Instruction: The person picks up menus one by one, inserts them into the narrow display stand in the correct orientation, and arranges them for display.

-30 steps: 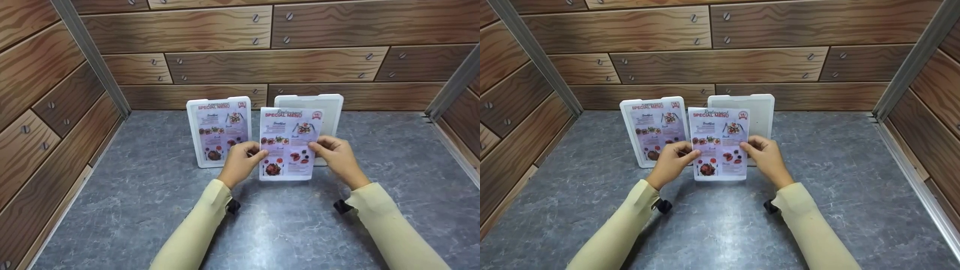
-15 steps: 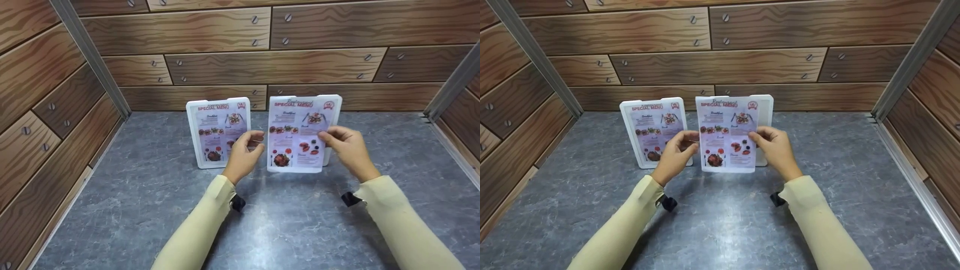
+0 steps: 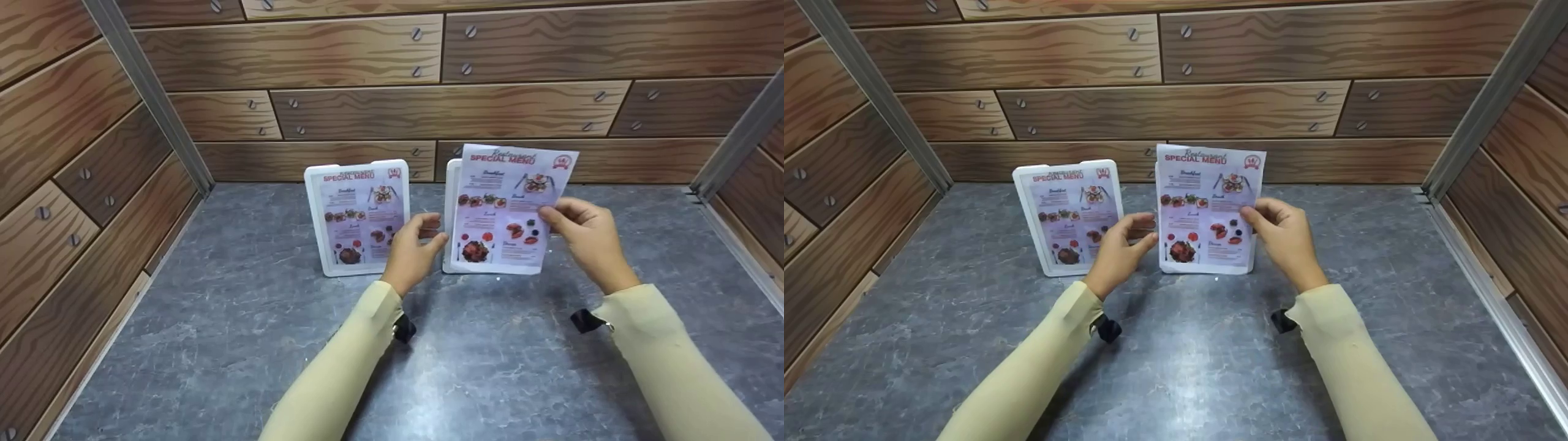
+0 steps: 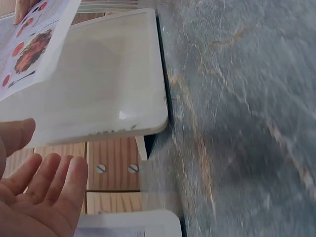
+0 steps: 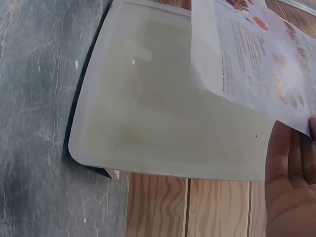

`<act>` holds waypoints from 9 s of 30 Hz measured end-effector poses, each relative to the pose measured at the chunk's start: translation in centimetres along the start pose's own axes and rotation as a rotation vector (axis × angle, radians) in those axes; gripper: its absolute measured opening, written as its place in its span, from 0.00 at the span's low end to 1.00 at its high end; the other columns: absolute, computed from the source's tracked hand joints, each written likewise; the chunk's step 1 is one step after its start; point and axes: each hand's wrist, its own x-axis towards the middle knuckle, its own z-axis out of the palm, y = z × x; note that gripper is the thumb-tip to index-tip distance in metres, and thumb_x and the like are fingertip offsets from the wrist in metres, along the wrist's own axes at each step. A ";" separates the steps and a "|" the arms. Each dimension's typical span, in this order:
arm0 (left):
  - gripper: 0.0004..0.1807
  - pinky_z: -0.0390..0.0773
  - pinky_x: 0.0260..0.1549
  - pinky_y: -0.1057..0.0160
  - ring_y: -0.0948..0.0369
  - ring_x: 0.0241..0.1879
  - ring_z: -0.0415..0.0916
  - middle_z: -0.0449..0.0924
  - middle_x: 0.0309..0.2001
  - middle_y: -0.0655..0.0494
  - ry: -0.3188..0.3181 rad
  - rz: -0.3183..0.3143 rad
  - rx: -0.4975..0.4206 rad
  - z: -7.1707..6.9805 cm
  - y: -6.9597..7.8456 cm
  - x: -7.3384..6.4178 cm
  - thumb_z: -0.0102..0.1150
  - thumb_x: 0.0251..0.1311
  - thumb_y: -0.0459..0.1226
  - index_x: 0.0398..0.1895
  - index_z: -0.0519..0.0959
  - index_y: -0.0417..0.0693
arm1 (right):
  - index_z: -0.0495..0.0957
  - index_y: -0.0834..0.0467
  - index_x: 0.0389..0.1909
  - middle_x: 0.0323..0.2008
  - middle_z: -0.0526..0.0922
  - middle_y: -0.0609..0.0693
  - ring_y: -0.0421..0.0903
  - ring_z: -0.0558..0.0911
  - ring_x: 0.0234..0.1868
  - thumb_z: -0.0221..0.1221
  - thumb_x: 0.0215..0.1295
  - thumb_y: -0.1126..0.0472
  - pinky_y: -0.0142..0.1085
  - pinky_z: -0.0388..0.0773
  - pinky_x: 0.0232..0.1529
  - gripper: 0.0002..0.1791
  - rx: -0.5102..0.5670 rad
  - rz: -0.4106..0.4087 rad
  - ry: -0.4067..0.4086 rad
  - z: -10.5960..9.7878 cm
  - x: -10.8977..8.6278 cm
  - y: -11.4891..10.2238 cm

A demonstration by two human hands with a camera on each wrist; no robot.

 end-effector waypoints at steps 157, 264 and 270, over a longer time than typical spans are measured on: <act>0.12 0.82 0.47 0.65 0.64 0.43 0.85 0.88 0.46 0.58 0.112 -0.049 0.211 -0.5 -0.3 -1.8 0.62 0.71 0.35 0.55 0.82 0.50 | 0.86 0.63 0.40 0.34 0.87 0.48 0.42 0.81 0.34 0.64 0.71 0.63 0.32 0.77 0.37 0.07 0.189 -0.318 0.234 2.8 10.8 -8.7; 0.21 0.80 0.39 0.67 0.65 0.38 0.80 0.81 0.60 0.53 0.155 0.165 0.185 -3.1 9.1 2.6 0.59 0.73 0.35 0.67 0.77 0.47 | 0.82 0.70 0.42 0.36 0.88 0.51 0.43 0.87 0.36 0.63 0.72 0.64 0.32 0.85 0.42 0.11 0.288 -0.165 0.053 2.7 9.3 -6.0; 0.24 0.80 0.37 0.68 0.66 0.36 0.78 0.79 0.60 0.53 0.152 0.176 0.162 -3.2 9.1 2.6 0.58 0.71 0.32 0.70 0.74 0.47 | 0.83 0.68 0.43 0.38 0.87 0.51 0.43 0.86 0.39 0.63 0.72 0.63 0.31 0.84 0.44 0.10 0.280 -0.148 0.036 2.8 9.0 -5.9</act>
